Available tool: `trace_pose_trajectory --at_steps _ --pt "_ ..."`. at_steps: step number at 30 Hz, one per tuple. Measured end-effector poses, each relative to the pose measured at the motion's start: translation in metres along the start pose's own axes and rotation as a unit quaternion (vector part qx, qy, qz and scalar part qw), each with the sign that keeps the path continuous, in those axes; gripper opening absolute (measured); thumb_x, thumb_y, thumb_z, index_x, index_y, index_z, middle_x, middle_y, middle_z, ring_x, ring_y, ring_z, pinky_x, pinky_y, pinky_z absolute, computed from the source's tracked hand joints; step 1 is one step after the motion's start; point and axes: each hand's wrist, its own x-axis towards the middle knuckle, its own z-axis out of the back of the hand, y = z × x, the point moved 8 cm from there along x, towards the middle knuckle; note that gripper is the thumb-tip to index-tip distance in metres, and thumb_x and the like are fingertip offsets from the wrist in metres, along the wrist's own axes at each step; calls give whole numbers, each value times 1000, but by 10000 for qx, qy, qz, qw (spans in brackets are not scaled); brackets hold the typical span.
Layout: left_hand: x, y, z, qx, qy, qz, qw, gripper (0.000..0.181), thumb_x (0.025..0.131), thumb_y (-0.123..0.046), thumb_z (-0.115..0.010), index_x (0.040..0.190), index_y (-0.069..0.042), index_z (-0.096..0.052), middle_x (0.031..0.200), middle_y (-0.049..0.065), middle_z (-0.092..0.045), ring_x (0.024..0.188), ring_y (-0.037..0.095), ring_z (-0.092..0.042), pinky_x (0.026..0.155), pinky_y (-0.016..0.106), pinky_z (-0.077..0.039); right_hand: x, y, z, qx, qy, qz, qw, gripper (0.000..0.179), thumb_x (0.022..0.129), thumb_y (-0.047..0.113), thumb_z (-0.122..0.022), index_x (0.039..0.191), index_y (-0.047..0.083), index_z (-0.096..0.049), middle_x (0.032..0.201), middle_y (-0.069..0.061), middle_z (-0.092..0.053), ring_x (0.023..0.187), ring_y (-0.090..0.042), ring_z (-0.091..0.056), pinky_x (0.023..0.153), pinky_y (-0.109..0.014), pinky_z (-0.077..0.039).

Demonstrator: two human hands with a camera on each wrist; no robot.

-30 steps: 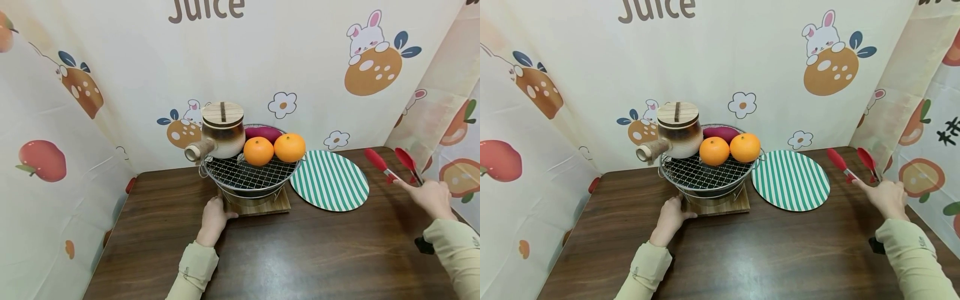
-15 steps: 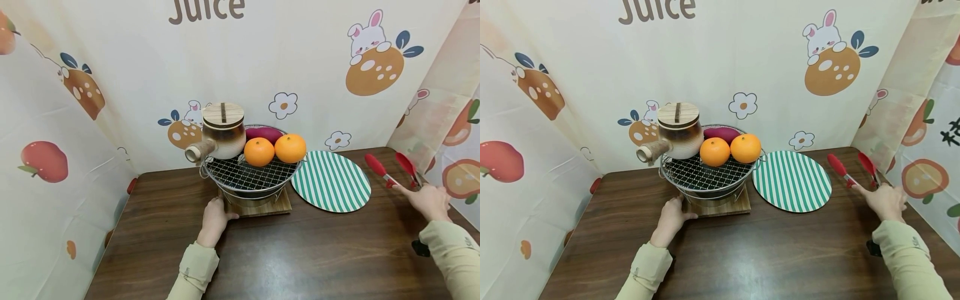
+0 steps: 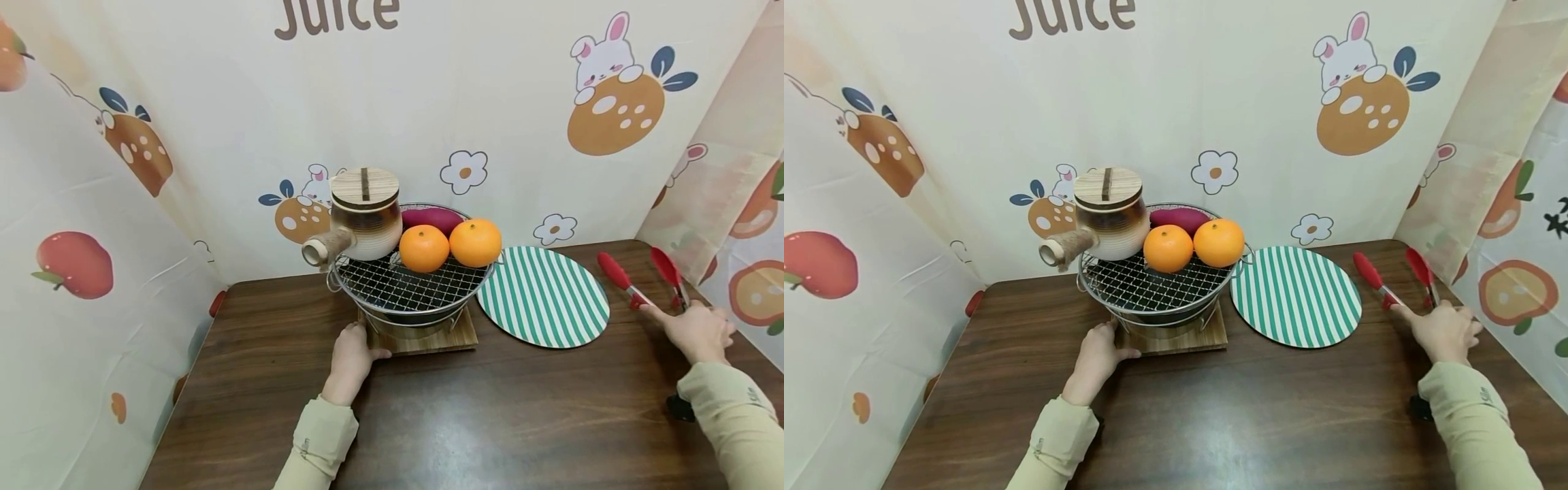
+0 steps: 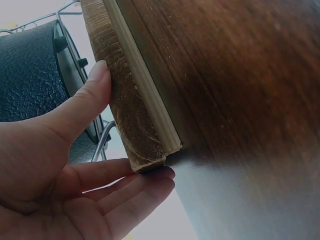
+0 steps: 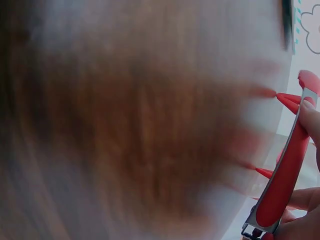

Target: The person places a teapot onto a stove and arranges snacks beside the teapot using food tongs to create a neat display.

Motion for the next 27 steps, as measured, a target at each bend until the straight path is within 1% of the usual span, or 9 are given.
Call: trace_pose_trajectory --at_steps 5,7,11,15,18,22,25,27 --pt "1 -1 1 21 -16 -51 10000 76 61 -25 -90 120 11 -59 109 26 -67 100 40 -65 85 46 -54 1 -3 -3 319 -30 -135 9994 103 87 65 -51 123 -28 -29 121 -56 -21 111 -69 -23 84 -71 -23" --pt "1 -1 1 69 -2 -62 10000 77 61 -25 -90 121 11 -58 110 27 -67 101 40 -65 86 46 -54 0 -3 -4 343 -76 -103 9993 102 87 64 -52 123 -29 -29 121 -56 -21 110 -69 -23 83 -71 -23" --pt "1 1 -1 166 -8 -89 9998 81 61 -26 -90 124 12 -57 112 27 -66 102 40 -65 86 46 -54 -3 -4 -7 313 -122 -42 9994 102 86 65 -52 119 -30 -30 116 -56 -25 103 -67 -26 80 -67 -23" --pt "-1 3 -3 84 -21 -73 9999 81 61 -25 -90 124 12 -57 112 27 -66 102 40 -65 86 46 -54 -7 -7 -10 241 -64 -100 9996 105 86 66 -52 119 -30 -28 114 -55 -24 99 -67 -28 77 -66 -25" --pt "-4 4 -6 67 17 -32 10000 80 61 -26 -89 124 13 -57 114 28 -65 103 41 -65 86 47 -54 -10 -8 -13 194 29 -203 9996 108 86 66 -52 125 -30 -22 119 -58 -21 102 -70 -28 79 -69 -26" --pt "-8 5 -10 255 60 -32 9997 83 64 -29 -87 127 13 -54 122 31 -61 107 43 -64 86 48 -54 -15 -5 -15 194 142 -331 9992 112 87 62 -54 136 -26 -5 126 -59 -13 111 -74 -21 85 -75 -24" --pt "-11 7 -12 489 151 5 9987 85 69 -33 -84 132 13 -50 130 32 -56 113 43 -61 88 49 -54 -19 5 -14 227 96 -248 9994 111 89 58 -53 142 -21 5 131 -59 -8 115 -75 -16 87 -77 -21" --pt "-14 8 -14 619 244 -4 9978 85 72 -35 -81 134 13 -47 134 32 -53 118 45 -57 92 49 -52 -23 15 -12 223 -6 -80 9997 109 91 57 -51 144 -19 8 134 -58 -6 117 -75 -15 87 -77 -20"
